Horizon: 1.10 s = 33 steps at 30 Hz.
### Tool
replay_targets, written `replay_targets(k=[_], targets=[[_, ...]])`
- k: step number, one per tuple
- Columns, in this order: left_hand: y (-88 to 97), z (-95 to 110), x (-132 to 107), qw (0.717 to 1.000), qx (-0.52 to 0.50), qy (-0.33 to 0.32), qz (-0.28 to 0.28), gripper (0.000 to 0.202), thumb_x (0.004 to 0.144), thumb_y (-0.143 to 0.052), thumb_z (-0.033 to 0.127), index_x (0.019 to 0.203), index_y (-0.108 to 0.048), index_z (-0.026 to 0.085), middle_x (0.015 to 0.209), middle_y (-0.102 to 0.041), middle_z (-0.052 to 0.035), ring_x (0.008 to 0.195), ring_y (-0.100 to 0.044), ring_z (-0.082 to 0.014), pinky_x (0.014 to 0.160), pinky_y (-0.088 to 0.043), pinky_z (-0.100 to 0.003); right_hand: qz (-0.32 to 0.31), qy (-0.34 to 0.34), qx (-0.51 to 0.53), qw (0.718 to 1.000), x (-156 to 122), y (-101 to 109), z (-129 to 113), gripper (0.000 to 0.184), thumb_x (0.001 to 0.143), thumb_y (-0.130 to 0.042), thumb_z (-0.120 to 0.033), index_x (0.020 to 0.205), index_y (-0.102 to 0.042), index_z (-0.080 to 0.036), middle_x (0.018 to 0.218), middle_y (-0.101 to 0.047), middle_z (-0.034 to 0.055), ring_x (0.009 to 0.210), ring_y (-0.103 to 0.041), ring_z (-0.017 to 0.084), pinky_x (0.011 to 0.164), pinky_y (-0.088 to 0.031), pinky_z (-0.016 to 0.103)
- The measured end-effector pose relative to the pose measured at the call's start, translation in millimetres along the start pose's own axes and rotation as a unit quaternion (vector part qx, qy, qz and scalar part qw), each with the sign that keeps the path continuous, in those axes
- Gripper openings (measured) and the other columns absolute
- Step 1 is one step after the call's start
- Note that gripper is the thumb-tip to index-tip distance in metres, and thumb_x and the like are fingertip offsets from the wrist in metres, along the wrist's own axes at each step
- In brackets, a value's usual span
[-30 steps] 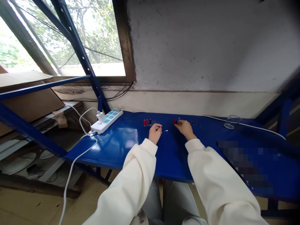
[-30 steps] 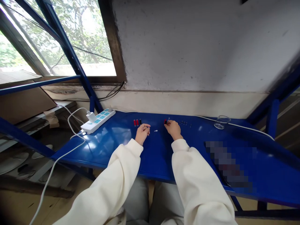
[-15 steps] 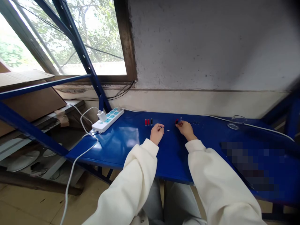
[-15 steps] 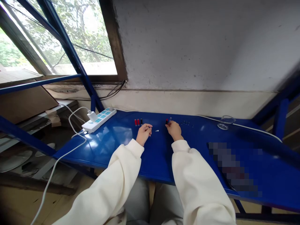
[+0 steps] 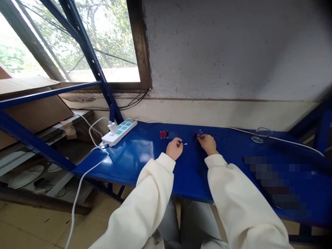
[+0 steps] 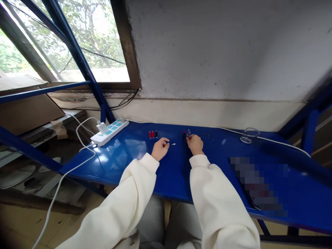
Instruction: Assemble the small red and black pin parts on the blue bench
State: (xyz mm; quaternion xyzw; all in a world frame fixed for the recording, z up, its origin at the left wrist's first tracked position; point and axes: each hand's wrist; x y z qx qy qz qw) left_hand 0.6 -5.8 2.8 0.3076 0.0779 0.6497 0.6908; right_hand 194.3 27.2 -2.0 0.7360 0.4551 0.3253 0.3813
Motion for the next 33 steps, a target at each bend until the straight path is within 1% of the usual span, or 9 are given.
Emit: replay_targets(k=[2,5,10,14,20,25,28,30,33], targets=[[2.6,-1,0,0.996,0.089,0.007,0.011,0.033,0.076,-0.045,0.020,0.108,-0.054,0.017,0.066,-0.059,-0.0035,0.061,-0.056,-0.0157,0.059,-0.041,-0.025,-0.003,-0.002,-0.004,1.000,-1,1,-1,0.020,0.074,-0.054,-0.033,0.083,-0.065,-0.020,0.078,-0.067,0.0072,0.080,-0.061,0.021,0.055,-0.039,0.024],[8.9,-1,3,0.978,0.201,0.037,0.039,0.053,0.079,-0.042,0.022,0.131,-0.033,0.018,0.077,-0.062,-0.0085,0.069,-0.060,-0.0213,0.061,-0.042,-0.029,-0.015,-0.009,-0.007,1.000,-2,2,-2,0.022,0.075,-0.053,-0.034,0.086,-0.065,-0.020,0.078,-0.067,0.0069,0.080,-0.061,0.021,0.056,-0.040,0.024],[18.8,0,13,0.955,0.282,0.072,0.059,0.065,0.082,-0.037,0.026,0.139,-0.007,0.021,0.088,-0.063,-0.0129,0.074,-0.062,-0.0253,0.065,-0.043,-0.033,-0.034,-0.011,-0.035,0.999,-8,6,-5,0.031,0.076,-0.050,-0.035,0.099,-0.061,-0.018,0.092,-0.066,0.0086,0.090,-0.059,0.024,0.067,-0.041,0.029],[20.9,-1,18,0.944,0.308,0.103,0.052,0.065,0.083,-0.036,0.029,0.140,-0.005,0.021,0.091,-0.063,-0.0148,0.077,-0.062,-0.0257,0.068,-0.044,-0.034,-0.038,-0.007,-0.064,0.997,-16,12,-10,0.035,0.078,-0.047,-0.035,0.104,-0.058,-0.015,0.099,-0.063,0.0116,0.095,-0.057,0.026,0.073,-0.041,0.034],[20.1,-4,20,0.943,0.311,0.109,0.042,0.056,0.086,-0.031,0.031,0.139,-0.013,0.024,0.090,-0.063,-0.0126,0.079,-0.062,-0.0245,0.069,-0.045,-0.033,-0.041,0.017,-0.121,0.992,-35,22,-21,0.033,0.081,-0.044,-0.035,0.101,-0.059,-0.013,0.097,-0.062,0.0139,0.094,-0.057,0.026,0.076,-0.040,0.036],[21.5,-7,21,0.954,0.274,0.084,0.087,0.039,0.088,-0.029,0.029,0.124,-0.043,0.025,0.108,-0.059,-0.0112,0.091,-0.060,-0.0221,0.076,-0.044,-0.032,-0.019,0.061,-0.093,0.994,-46,21,-25,0.028,0.082,-0.042,-0.033,0.095,-0.060,-0.016,0.091,-0.064,0.0102,0.087,-0.059,0.022,0.071,-0.040,0.031],[22.2,-12,24,0.971,0.197,0.069,0.116,0.028,0.086,-0.037,0.025,0.107,-0.055,0.022,0.100,-0.062,-0.0095,0.090,-0.060,-0.0209,0.076,-0.044,-0.031,0.002,0.094,-0.050,0.994,-48,17,-25,0.025,0.082,-0.041,-0.032,0.088,-0.061,-0.018,0.086,-0.064,0.0085,0.080,-0.060,0.020,0.065,-0.040,0.028],[21.3,-15,25,0.986,0.100,0.057,0.117,0.023,0.083,-0.042,0.023,0.101,-0.057,0.019,0.091,-0.064,-0.0085,0.081,-0.061,-0.0181,0.071,-0.046,-0.028,0.013,0.131,-0.004,0.991,-50,15,-26,0.025,0.083,-0.040,-0.033,0.084,-0.061,-0.018,0.084,-0.064,0.0079,0.076,-0.059,0.018,0.061,-0.039,0.025],[17.2,-14,23,0.991,-0.096,0.057,0.068,0.021,0.083,-0.043,0.023,0.098,-0.055,0.015,0.082,-0.065,-0.0070,0.050,-0.055,-0.0090,0.052,-0.045,-0.022,0.025,0.178,0.063,0.982,-55,11,-30,0.030,0.085,-0.035,-0.038,0.083,-0.058,-0.018,0.081,-0.063,0.0074,0.072,-0.058,0.017,0.058,-0.037,0.024]])
Point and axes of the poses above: each hand's wrist, its own x-axis towards the middle knuckle, its own y-axis out of the back of the hand, z = x × y
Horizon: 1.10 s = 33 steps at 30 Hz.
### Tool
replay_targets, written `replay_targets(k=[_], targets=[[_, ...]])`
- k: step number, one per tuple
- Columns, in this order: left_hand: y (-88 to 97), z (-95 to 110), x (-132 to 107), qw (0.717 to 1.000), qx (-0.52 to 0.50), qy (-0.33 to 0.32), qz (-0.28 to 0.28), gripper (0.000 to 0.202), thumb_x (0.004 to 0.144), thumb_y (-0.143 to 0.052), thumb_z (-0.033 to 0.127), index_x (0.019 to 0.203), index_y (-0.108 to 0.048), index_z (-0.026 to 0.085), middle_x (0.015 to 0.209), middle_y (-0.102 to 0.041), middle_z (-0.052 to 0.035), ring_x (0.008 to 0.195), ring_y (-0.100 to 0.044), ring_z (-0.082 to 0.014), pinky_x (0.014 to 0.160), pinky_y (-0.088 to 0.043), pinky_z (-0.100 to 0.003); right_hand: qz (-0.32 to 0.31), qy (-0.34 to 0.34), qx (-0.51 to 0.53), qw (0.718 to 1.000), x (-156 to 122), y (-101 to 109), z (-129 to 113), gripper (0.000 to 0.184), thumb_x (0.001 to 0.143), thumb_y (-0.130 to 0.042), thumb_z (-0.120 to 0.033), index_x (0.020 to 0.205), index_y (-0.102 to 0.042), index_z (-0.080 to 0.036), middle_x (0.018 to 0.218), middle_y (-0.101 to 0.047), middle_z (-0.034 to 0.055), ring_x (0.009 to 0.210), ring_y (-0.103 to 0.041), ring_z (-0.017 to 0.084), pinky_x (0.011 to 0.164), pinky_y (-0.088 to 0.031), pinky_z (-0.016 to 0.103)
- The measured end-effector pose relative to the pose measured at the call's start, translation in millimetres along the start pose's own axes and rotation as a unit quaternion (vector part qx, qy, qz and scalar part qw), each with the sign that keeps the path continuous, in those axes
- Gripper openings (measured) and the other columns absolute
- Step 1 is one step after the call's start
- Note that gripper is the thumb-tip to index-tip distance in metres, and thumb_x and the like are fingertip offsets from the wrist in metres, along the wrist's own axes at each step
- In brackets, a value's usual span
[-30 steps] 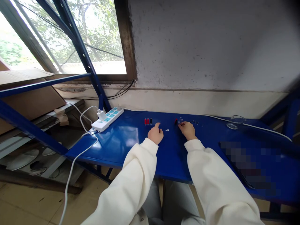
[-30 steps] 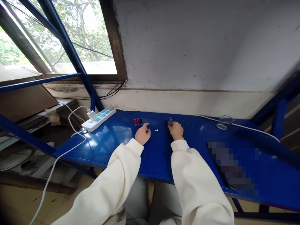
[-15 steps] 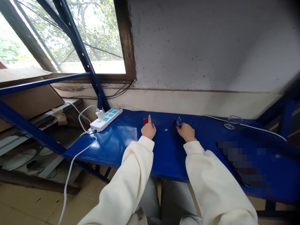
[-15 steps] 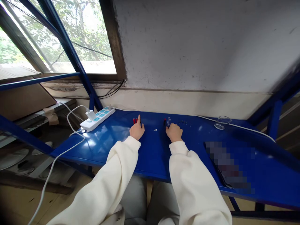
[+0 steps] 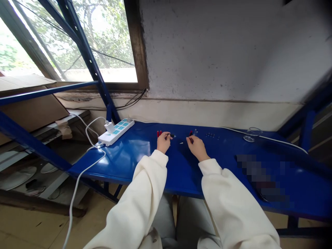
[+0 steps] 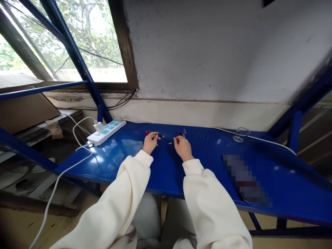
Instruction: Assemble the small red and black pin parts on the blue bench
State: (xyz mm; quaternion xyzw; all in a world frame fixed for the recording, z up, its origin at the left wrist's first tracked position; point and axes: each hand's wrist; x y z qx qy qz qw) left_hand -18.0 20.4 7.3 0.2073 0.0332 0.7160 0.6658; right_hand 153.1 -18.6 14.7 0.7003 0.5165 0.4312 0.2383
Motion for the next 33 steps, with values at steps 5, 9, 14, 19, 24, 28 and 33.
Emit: replay_targets(k=[5,9,14,19,24,28,33], targets=[[-8.4,5,-10,0.971,-0.196,0.047,-0.131,0.024,0.080,-0.048,0.024,0.100,-0.051,0.011,0.086,-0.064,-0.0094,0.037,-0.049,-0.0035,0.035,-0.030,-0.015,-0.027,-0.004,0.076,0.997,-7,-3,-12,0.042,0.088,-0.020,-0.046,0.076,-0.051,-0.020,0.070,-0.060,0.0049,0.062,-0.055,0.015,0.057,-0.036,0.023],[-10.2,7,-13,0.957,-0.228,0.036,-0.174,0.028,0.078,-0.051,0.028,0.101,-0.052,0.012,0.089,-0.064,-0.0107,0.039,-0.052,-0.0047,0.032,-0.025,-0.014,-0.021,0.034,0.122,0.992,-9,-2,-15,0.042,0.088,-0.021,-0.047,0.067,-0.047,-0.021,0.068,-0.059,0.0031,0.059,-0.053,0.014,0.057,-0.036,0.023],[-9.1,9,-14,0.955,-0.238,0.031,-0.176,0.029,0.078,-0.051,0.027,0.103,-0.051,0.011,0.091,-0.064,-0.0121,0.039,-0.053,-0.0056,0.032,-0.023,-0.015,0.002,0.051,0.135,0.989,-8,-4,-14,0.039,0.087,-0.025,-0.045,0.068,-0.048,-0.020,0.068,-0.059,0.0024,0.059,-0.052,0.013,0.058,-0.036,0.022],[-10.5,11,-15,0.957,-0.236,0.039,-0.163,0.029,0.080,-0.049,0.028,0.104,-0.049,0.011,0.094,-0.064,-0.0119,0.039,-0.053,-0.0041,0.033,-0.027,-0.014,0.013,0.066,0.140,0.988,-8,-5,-10,0.035,0.087,-0.028,-0.042,0.073,-0.052,-0.020,0.068,-0.060,0.0015,0.061,-0.053,0.013,0.059,-0.037,0.022],[-9.5,13,-15,0.958,-0.233,0.038,-0.162,0.029,0.081,-0.048,0.029,0.104,-0.049,0.011,0.093,-0.064,-0.0127,0.040,-0.054,-0.0051,0.033,-0.024,-0.014,0.032,0.086,0.145,0.985,-8,-4,-9,0.031,0.087,-0.029,-0.040,0.082,-0.053,-0.019,0.072,-0.059,0.0024,0.064,-0.053,0.014,0.061,-0.038,0.023],[-8.7,14,-16,0.960,-0.228,0.052,-0.153,0.031,0.080,-0.050,0.030,0.103,-0.050,0.011,0.094,-0.064,-0.0136,0.040,-0.054,-0.0044,0.032,-0.024,-0.014,0.026,0.091,0.139,0.986,-7,-3,-9,0.031,0.086,-0.029,-0.039,0.087,-0.053,-0.019,0.079,-0.059,0.0046,0.067,-0.053,0.015,0.063,-0.039,0.025],[-9.8,12,-15,0.961,-0.233,0.043,-0.141,0.026,0.082,-0.046,0.025,0.103,-0.049,0.010,0.094,-0.065,-0.0139,0.038,-0.053,-0.0047,0.033,-0.027,-0.014,0.036,0.108,0.145,0.983,-7,-3,-8,0.029,0.086,-0.030,-0.038,0.090,-0.052,-0.019,0.085,-0.059,0.0062,0.072,-0.053,0.016,0.067,-0.040,0.026]])
Point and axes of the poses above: each hand's wrist, its own x-axis towards the middle knuckle, its own y-axis out of the back of the hand, z = x × y
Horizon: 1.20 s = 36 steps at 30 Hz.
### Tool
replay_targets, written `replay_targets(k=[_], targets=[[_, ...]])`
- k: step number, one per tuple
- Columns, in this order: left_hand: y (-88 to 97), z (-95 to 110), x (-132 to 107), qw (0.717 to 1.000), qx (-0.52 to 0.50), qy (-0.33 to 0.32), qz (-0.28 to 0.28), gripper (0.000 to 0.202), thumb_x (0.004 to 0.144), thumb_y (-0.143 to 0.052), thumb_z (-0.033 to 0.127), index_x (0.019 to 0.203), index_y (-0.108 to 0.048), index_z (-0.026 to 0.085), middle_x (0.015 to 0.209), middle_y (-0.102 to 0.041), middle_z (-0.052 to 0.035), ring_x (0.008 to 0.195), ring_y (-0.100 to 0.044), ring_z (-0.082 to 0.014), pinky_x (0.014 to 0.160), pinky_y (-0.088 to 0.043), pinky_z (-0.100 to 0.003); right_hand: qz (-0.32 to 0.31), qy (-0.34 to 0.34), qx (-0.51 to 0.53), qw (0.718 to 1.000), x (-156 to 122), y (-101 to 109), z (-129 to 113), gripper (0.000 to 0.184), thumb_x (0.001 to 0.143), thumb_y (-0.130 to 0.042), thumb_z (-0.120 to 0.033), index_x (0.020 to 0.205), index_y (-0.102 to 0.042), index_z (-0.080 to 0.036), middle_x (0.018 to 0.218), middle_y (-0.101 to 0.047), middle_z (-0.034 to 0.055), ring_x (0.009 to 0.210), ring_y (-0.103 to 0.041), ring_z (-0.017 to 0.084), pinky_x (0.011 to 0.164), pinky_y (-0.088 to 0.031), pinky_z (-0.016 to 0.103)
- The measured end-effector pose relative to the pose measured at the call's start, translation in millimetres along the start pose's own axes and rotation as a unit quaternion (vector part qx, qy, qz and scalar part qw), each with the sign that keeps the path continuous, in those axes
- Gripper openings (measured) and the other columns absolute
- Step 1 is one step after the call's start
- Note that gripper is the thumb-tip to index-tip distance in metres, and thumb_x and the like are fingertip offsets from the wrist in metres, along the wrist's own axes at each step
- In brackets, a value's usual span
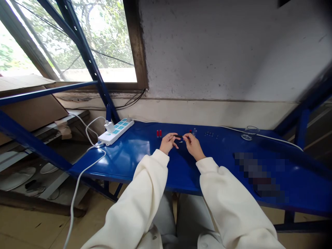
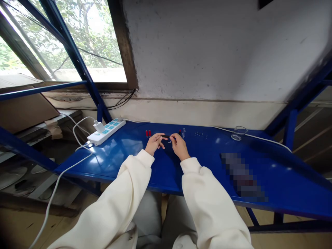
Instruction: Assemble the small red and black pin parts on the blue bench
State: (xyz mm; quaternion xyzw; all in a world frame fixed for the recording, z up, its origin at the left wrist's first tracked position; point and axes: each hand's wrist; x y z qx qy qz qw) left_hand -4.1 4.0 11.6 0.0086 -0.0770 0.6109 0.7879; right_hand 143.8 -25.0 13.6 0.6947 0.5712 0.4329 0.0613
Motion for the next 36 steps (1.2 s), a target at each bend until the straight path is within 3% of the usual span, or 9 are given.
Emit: replay_targets(k=[10,20,25,31,33,36], targets=[[0.8,1.3,-0.9,1.000,0.002,0.009,0.007,0.032,0.080,-0.050,0.034,0.102,-0.051,0.010,0.092,-0.065,-0.0138,0.040,-0.054,-0.0049,0.033,-0.023,-0.014,0.015,0.009,-0.002,1.000,0.9,-1.1,2.9,0.026,0.086,-0.032,-0.035,0.093,-0.051,-0.019,0.091,-0.058,0.0065,0.080,-0.054,0.017,0.073,-0.041,0.028],[-1.0,-0.4,0.3,0.999,0.010,0.009,0.031,0.030,0.081,-0.047,0.040,0.085,-0.051,0.011,0.067,-0.063,-0.0046,0.034,-0.049,-0.0050,0.032,-0.023,-0.016,0.001,0.010,-0.008,1.000,-0.1,-0.9,2.4,0.028,0.087,-0.030,-0.037,0.095,-0.051,-0.019,0.091,-0.058,0.0069,0.078,-0.053,0.016,0.071,-0.040,0.026],[-2.8,3.6,-0.2,0.997,0.016,0.023,0.075,0.034,0.081,-0.045,0.043,0.071,-0.050,0.011,0.052,-0.057,-0.0013,0.031,-0.045,-0.0048,0.033,-0.027,-0.017,0.002,0.013,0.007,1.000,-0.3,-0.8,0.5,0.027,0.086,-0.031,-0.036,0.096,-0.050,-0.019,0.093,-0.058,0.0069,0.077,-0.053,0.016,0.071,-0.041,0.027],[3.2,3.2,0.1,0.984,-0.001,-0.040,0.174,0.035,0.079,-0.045,0.048,0.071,-0.048,0.014,0.058,-0.057,0.0016,0.031,-0.041,-0.0025,0.035,-0.030,-0.017,0.012,-0.026,0.023,0.999,-1.0,-1.8,1.9,0.025,0.085,-0.033,-0.037,0.097,-0.047,-0.020,0.089,-0.057,0.0051,0.068,-0.052,0.014,0.068,-0.041,0.027],[4.4,2.5,0.1,0.985,0.004,-0.035,0.167,0.035,0.077,-0.048,0.049,0.071,-0.049,0.014,0.058,-0.056,0.0018,0.032,-0.041,-0.0028,0.036,-0.030,-0.017,0.026,-0.034,0.039,0.998,-1.0,-2.4,2.9,0.025,0.085,-0.034,-0.039,0.096,-0.046,-0.020,0.088,-0.056,0.0049,0.066,-0.052,0.014,0.067,-0.041,0.028],[3.1,1.6,-0.4,0.993,0.026,-0.030,0.110,0.036,0.072,-0.054,0.049,0.068,-0.051,0.013,0.057,-0.057,0.0012,0.033,-0.043,-0.0033,0.036,-0.031,-0.017,0.032,-0.050,0.085,0.995,-0.8,-4.9,4.9,0.025,0.084,-0.036,-0.041,0.094,-0.044,-0.020,0.086,-0.055,0.0043,0.060,-0.050,0.012,0.062,-0.042,0.028]])
Point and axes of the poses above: each hand's wrist, its own x-axis towards the middle knuckle, its own y-axis out of the back of the hand, z = x × y
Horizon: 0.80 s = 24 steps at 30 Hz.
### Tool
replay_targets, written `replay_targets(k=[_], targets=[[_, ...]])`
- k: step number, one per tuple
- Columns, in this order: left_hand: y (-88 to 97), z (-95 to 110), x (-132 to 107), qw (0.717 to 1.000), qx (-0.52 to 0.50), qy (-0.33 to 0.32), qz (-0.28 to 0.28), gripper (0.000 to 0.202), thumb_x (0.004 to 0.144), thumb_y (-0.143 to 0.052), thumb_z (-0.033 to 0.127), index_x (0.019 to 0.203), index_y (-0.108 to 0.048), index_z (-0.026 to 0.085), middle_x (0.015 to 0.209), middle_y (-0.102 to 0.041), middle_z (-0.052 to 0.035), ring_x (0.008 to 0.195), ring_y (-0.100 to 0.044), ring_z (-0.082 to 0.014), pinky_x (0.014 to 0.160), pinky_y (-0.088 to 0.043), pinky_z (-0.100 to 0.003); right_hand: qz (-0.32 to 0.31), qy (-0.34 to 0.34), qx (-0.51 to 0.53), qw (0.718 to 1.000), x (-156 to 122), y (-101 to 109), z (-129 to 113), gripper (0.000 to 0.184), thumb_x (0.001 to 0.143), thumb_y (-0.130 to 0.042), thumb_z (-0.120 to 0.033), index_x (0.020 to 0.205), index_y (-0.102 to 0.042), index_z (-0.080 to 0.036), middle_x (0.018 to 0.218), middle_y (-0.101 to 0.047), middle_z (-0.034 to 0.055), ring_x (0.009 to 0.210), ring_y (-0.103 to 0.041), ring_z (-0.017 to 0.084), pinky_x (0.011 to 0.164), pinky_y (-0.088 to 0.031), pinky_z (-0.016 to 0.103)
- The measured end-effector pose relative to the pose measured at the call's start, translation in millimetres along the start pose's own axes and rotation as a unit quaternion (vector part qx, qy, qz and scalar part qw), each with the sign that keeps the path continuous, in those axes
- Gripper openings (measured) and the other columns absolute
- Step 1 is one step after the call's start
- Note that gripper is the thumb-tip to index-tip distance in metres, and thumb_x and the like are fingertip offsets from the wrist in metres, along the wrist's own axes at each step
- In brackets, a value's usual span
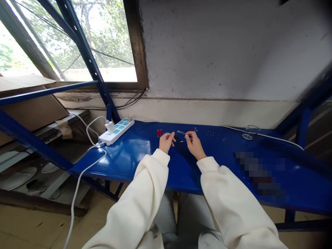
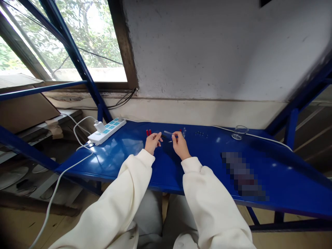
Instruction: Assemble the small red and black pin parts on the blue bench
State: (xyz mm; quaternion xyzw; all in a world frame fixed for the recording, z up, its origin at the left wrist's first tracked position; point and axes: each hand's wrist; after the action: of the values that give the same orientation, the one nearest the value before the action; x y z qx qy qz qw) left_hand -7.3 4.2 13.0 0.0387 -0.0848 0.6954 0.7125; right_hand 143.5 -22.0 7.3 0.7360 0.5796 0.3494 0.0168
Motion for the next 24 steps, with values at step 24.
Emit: replay_targets(k=[24], targets=[[-2.2,-4.0,-1.1,0.996,0.042,-0.053,-0.053,0.036,0.071,-0.057,0.045,0.081,-0.066,0.012,0.061,-0.059,-0.0009,0.037,-0.045,-0.0036,0.038,-0.036,-0.019,-0.146,-0.019,0.074,0.986,-3.6,-9.9,-4.3,0.025,0.077,-0.047,-0.039,0.082,-0.056,-0.017,0.071,-0.058,0.0015,0.060,-0.050,0.012,0.061,-0.040,0.025]])
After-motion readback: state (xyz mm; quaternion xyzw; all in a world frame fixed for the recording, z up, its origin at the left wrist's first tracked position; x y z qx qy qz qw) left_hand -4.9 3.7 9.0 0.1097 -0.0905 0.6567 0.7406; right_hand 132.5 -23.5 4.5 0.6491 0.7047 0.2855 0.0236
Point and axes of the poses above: each hand's wrist, its own x-axis towards the middle knuckle, its own y-axis out of the back of the hand, z = x × y
